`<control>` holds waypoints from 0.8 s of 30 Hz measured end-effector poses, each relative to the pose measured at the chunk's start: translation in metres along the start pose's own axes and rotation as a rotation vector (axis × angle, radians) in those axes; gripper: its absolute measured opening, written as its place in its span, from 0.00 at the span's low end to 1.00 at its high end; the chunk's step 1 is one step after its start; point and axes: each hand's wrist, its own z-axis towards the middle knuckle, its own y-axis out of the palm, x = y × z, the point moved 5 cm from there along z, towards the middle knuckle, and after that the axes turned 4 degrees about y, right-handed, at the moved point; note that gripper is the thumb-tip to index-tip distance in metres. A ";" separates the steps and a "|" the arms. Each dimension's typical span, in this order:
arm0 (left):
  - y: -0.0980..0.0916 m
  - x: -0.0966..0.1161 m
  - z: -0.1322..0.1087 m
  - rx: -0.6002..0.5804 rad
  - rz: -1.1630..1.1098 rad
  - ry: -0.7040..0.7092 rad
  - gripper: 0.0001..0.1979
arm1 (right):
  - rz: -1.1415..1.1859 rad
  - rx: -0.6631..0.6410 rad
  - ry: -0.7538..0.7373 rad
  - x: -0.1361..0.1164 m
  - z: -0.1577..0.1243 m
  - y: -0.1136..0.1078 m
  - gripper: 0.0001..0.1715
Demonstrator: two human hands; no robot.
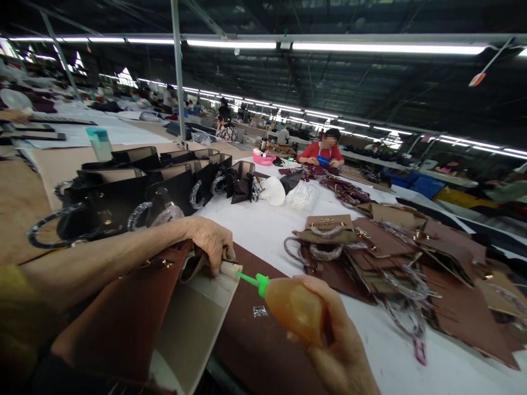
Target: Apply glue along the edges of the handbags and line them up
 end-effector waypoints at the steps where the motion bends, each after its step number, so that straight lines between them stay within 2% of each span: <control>1: -0.003 0.005 -0.002 0.031 0.033 0.014 0.16 | 0.017 0.000 0.002 0.001 0.003 0.000 0.30; 6: -0.023 0.030 -0.012 0.238 0.316 0.074 0.15 | 0.060 0.023 -0.039 -0.001 0.016 -0.005 0.29; 9: -0.031 0.038 -0.012 0.335 0.439 0.096 0.11 | 0.064 0.029 -0.042 -0.004 0.022 -0.007 0.29; 16: -0.028 0.039 -0.006 0.405 0.413 0.190 0.03 | 0.046 0.004 -0.048 0.004 0.031 -0.011 0.30; 20: -0.026 0.043 -0.009 0.449 0.461 0.199 0.03 | -0.071 -0.020 -0.022 0.020 0.035 -0.015 0.33; 24: -0.027 0.044 -0.010 0.493 0.552 0.187 0.04 | -0.072 0.015 0.012 0.023 0.034 -0.021 0.30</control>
